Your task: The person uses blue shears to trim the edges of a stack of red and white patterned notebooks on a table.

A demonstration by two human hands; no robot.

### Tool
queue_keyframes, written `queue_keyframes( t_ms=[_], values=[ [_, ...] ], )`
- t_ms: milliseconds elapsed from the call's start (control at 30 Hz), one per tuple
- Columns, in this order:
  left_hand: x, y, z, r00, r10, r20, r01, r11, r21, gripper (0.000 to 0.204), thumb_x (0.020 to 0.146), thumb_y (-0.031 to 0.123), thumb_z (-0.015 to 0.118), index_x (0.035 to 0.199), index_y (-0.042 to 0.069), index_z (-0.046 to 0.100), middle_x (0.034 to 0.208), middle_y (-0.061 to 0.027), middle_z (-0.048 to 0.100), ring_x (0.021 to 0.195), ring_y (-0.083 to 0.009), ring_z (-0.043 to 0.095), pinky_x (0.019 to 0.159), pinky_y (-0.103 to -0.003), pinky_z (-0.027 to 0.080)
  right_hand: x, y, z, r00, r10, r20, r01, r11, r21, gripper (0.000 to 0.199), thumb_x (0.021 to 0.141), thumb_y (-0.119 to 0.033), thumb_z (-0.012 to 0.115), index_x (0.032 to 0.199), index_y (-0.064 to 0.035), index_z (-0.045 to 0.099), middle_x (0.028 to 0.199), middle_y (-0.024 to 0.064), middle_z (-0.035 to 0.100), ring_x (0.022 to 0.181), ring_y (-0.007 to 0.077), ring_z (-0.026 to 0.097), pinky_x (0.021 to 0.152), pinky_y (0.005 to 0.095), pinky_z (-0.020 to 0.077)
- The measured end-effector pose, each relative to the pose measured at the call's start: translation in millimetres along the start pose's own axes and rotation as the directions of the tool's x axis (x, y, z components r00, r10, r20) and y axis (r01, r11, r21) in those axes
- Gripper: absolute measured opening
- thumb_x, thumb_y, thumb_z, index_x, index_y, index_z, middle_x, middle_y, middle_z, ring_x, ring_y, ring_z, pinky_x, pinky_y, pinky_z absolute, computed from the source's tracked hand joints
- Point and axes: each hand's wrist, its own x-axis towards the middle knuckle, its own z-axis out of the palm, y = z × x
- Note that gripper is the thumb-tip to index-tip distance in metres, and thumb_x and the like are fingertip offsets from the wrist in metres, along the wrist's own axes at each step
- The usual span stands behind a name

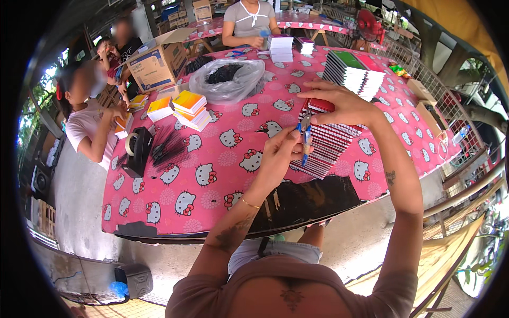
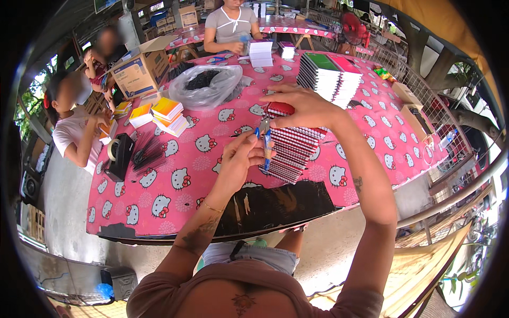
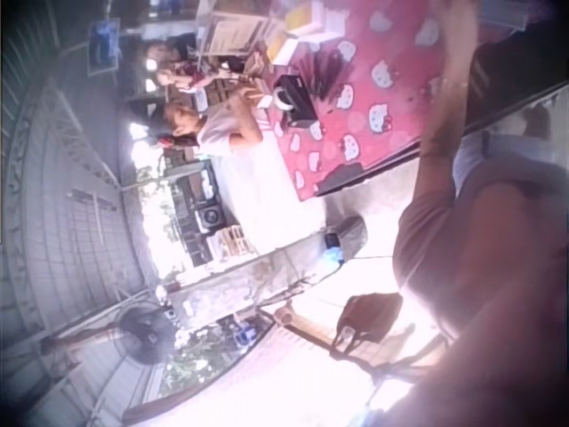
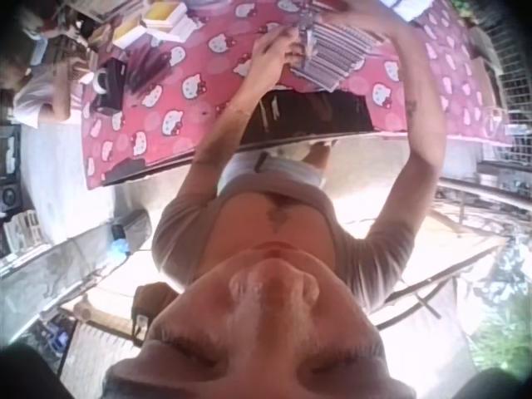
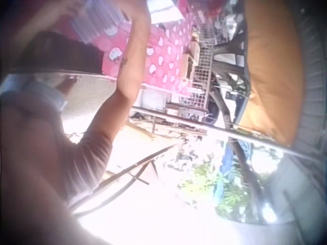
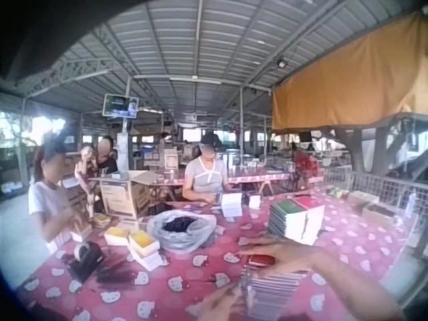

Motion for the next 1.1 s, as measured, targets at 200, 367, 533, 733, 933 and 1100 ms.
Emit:
queue_keyframes(
  t_ms=[200,367,533,733,933,1100],
  values=[
    [2.1,-0.2,0.5,0.999,-0.021,-0.045,0.022,0.999,0.031,0.037,0.098,0.025,0.047,0.121,-0.003,0.053,0.095,-0.0138,0.066,0.079,-0.0237,0.067,0.069,-0.033,0.055,-0.8,-1.2,0.0,1.0,0.007,0.001,-0.007,1.0,0.013,0.07,0.074,-0.051,0.068,0.135,-0.0203,0.05,0.144,0.0164,0.04,0.134,0.0353,0.035,0.109,0.0432,0.0289],
    [-9.0,11.3,15.0,0.803,0.569,0.181,-0.295,0.114,0.949,0.037,0.097,0.024,0.049,0.124,-0.002,0.054,0.093,-0.0124,0.065,0.069,-0.0209,0.063,0.067,-0.033,0.055,-1.2,-7.1,-2.0,1.0,0.021,0.0,-0.021,1.0,-0.017,0.07,0.073,-0.049,0.068,0.135,-0.02,0.051,0.143,0.0163,0.04,0.134,0.035,0.035,0.11,0.0436,0.0289],
    [-8.7,1.8,4.7,0.968,0.247,-0.033,-0.197,0.84,0.505,0.039,0.098,0.024,0.048,0.126,-0.003,0.051,0.098,-0.0145,0.065,0.081,-0.0243,0.067,0.073,-0.034,0.055,-0.5,-4.5,0.8,1.0,0.022,-0.003,-0.022,1.0,-0.014,0.067,0.072,-0.047,0.069,0.132,-0.0206,0.053,0.143,0.0149,0.041,0.133,0.0338,0.037,0.109,0.0437,0.0297],
    [-6.0,-4.9,-7.2,0.999,0.007,-0.037,-0.008,1.0,-0.022,0.041,0.098,0.027,0.047,0.126,-0.003,0.049,0.099,-0.0154,0.066,0.086,-0.0266,0.068,0.075,-0.036,0.055,-0.3,-7.5,0.4,0.999,0.049,0.008,-0.049,0.999,-0.021,0.064,0.072,-0.046,0.069,0.129,-0.0216,0.055,0.143,0.0123,0.041,0.132,0.0324,0.038,0.107,0.0438,0.031],
    [-6.8,1.4,-2.8,0.903,0.428,0.014,-0.268,0.54,0.798,0.039,0.098,0.023,0.048,0.126,-0.004,0.051,0.094,-0.0126,0.066,0.076,-0.0219,0.066,0.075,-0.033,0.055,-2.8,-4.6,0.9,0.999,0.042,-0.007,-0.043,0.999,-0.023,0.062,0.073,-0.044,0.068,0.129,-0.0215,0.055,0.142,0.0119,0.042,0.131,0.0317,0.038,0.107,0.0441,0.0308],
    [-5.1,-8.3,-12.7,0.995,0.076,-0.067,-0.059,0.973,0.224,0.038,0.097,0.021,0.048,0.126,-0.005,0.052,0.093,-0.0116,0.066,0.074,-0.0215,0.067,0.074,-0.031,0.055,-1.2,-9.1,-0.9,0.998,0.056,0.008,-0.056,0.998,0.01,0.061,0.071,-0.033,0.071,0.128,-0.0208,0.055,0.143,0.0129,0.041,0.134,0.0338,0.035,0.108,0.0448,0.0304]
  ],
)
